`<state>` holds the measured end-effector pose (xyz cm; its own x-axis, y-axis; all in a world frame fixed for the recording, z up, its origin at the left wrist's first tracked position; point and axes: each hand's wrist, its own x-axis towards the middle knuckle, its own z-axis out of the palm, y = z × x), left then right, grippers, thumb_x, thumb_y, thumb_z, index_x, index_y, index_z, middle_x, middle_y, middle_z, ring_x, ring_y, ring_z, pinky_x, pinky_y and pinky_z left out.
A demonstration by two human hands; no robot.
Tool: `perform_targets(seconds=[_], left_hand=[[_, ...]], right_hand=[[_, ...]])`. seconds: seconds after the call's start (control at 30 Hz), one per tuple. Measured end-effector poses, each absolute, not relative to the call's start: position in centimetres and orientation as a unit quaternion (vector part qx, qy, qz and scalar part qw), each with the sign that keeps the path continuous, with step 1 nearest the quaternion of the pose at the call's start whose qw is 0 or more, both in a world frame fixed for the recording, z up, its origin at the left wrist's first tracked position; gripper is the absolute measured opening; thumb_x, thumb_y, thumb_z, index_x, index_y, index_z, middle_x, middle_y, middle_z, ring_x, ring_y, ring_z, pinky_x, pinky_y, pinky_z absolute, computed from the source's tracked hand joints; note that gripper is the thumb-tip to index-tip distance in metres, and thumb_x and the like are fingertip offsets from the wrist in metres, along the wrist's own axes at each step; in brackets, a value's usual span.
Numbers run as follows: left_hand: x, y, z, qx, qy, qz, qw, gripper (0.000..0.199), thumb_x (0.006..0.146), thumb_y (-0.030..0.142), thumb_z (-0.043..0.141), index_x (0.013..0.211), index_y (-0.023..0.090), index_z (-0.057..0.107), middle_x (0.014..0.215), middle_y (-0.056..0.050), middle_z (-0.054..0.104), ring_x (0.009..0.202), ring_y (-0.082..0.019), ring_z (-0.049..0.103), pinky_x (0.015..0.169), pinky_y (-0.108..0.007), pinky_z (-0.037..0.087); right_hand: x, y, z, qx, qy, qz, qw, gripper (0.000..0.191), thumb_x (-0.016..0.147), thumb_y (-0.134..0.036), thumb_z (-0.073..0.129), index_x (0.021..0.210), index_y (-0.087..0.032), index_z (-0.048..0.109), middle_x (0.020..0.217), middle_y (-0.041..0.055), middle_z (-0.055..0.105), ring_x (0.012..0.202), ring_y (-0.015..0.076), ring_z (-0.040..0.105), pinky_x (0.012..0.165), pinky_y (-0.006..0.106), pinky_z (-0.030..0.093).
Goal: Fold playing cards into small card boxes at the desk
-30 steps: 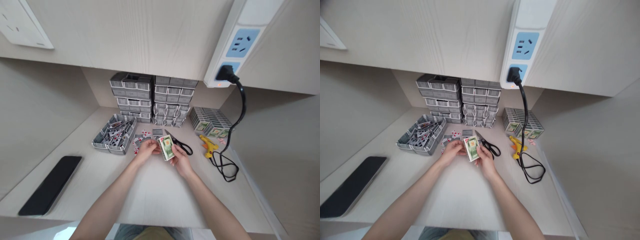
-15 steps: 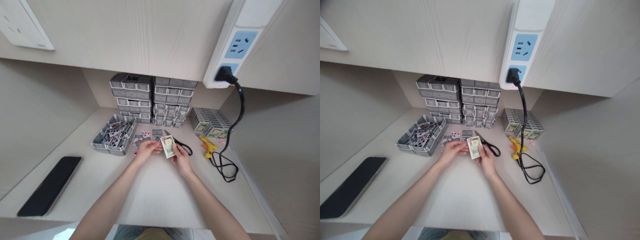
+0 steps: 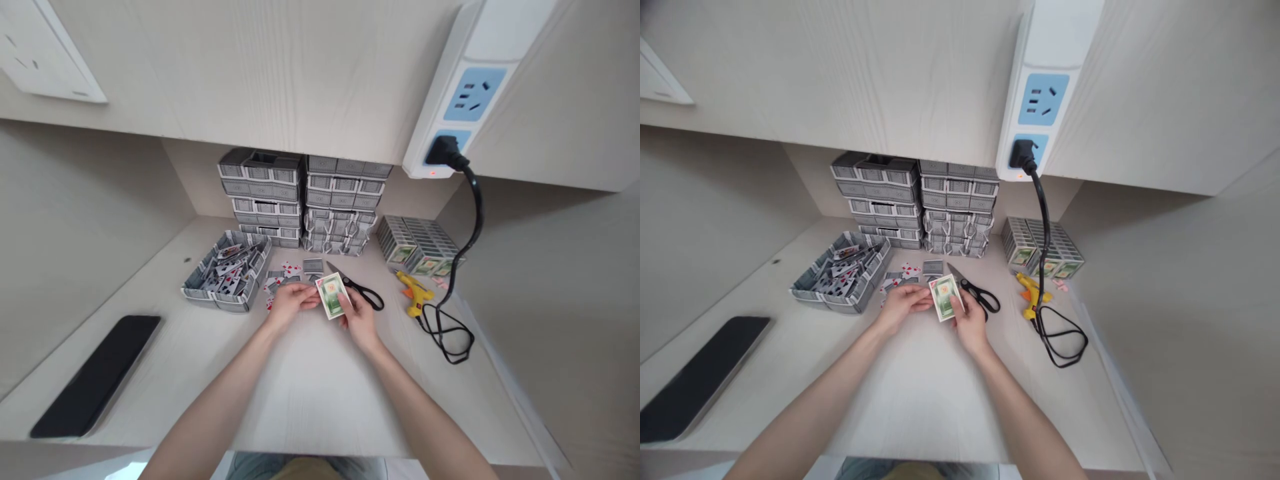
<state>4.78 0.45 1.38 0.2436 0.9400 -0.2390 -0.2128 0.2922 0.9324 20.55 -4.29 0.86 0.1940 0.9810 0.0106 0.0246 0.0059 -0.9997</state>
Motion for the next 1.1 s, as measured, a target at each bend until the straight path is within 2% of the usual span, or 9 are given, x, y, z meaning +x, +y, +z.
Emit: perform_targets(seconds=[0.3,0.53,0.6,0.7,0.77,0.93,1.1], left_hand=[[4.6,0.7,1.2,0.397,0.437,0.429,0.683,0.024,0.063,0.027,0.071,0.078,0.01,0.064,0.074,-0.009,0.069,0.069,-0.017,0.066,0.077,-0.033,0.053],[4.5,0.8,1.2,0.351,0.411,0.466,0.7,0.02,0.06,0.016,0.072,0.076,0.011,0.062,0.076,-0.005,0.068,0.07,-0.014,0.064,0.08,-0.031,0.052],[4.5,0.8,1.4,0.338,0.406,0.468,0.708,0.02,0.059,0.014,0.072,0.075,0.011,0.061,0.075,-0.005,0.068,0.07,-0.014,0.064,0.08,-0.032,0.051],[4.3,0.9,1.8,0.338,0.382,0.481,0.713,0.02,0.058,0.014,0.072,0.074,0.011,0.061,0.075,-0.005,0.068,0.07,-0.014,0.064,0.08,-0.033,0.05],[4.2,0.9,2.0,0.349,0.359,0.491,0.713,0.021,0.058,0.015,0.073,0.076,0.011,0.062,0.075,-0.004,0.068,0.072,-0.014,0.064,0.081,-0.032,0.05],[4.2,0.6,2.2,0.379,0.352,0.478,0.71,0.026,0.061,0.021,0.071,0.085,0.012,0.066,0.09,-0.008,0.068,0.081,-0.015,0.062,0.083,-0.031,0.047],[4.3,0.5,2.4,0.386,0.375,0.46,0.706,0.024,0.064,0.026,0.069,0.082,0.011,0.068,0.085,-0.009,0.069,0.076,-0.014,0.062,0.078,-0.028,0.048]], right_hand=[[20.5,-4.4,1.2,-0.53,-0.449,0.454,0.558,0.044,0.068,-0.047,0.06,0.102,-0.018,0.061,0.053,-0.0023,0.054,0.034,0.0083,0.039,0.031,0.022,0.032],[20.4,-4.5,0.7,-0.529,-0.463,0.438,0.56,0.041,0.067,-0.04,0.064,0.103,-0.02,0.062,0.063,0.0006,0.061,0.038,0.0097,0.043,0.035,0.023,0.035],[20.3,-4.7,0.6,-0.529,-0.485,0.405,0.567,0.039,0.066,-0.038,0.065,0.102,-0.022,0.062,0.074,0.0029,0.064,0.047,0.0126,0.05,0.041,0.025,0.04],[20.4,-5.0,0.6,-0.518,-0.538,0.337,0.574,0.039,0.064,-0.033,0.067,0.102,-0.023,0.061,0.096,0.0062,0.063,0.075,0.0195,0.058,0.06,0.029,0.047],[20.4,-5.2,0.7,-0.504,-0.563,0.333,0.564,0.038,0.066,-0.032,0.066,0.102,-0.023,0.059,0.097,0.0065,0.062,0.081,0.0203,0.057,0.066,0.029,0.047],[20.1,-5.0,0.7,-0.473,-0.502,0.467,0.553,0.036,0.07,-0.039,0.062,0.1,-0.022,0.053,0.077,0.0024,0.062,0.05,0.0123,0.052,0.042,0.023,0.041],[19.9,-4.6,1.0,-0.458,-0.423,0.562,0.544,0.037,0.068,-0.047,0.063,0.089,-0.017,0.055,0.055,-0.0023,0.057,0.035,0.0088,0.044,0.034,0.021,0.033]])
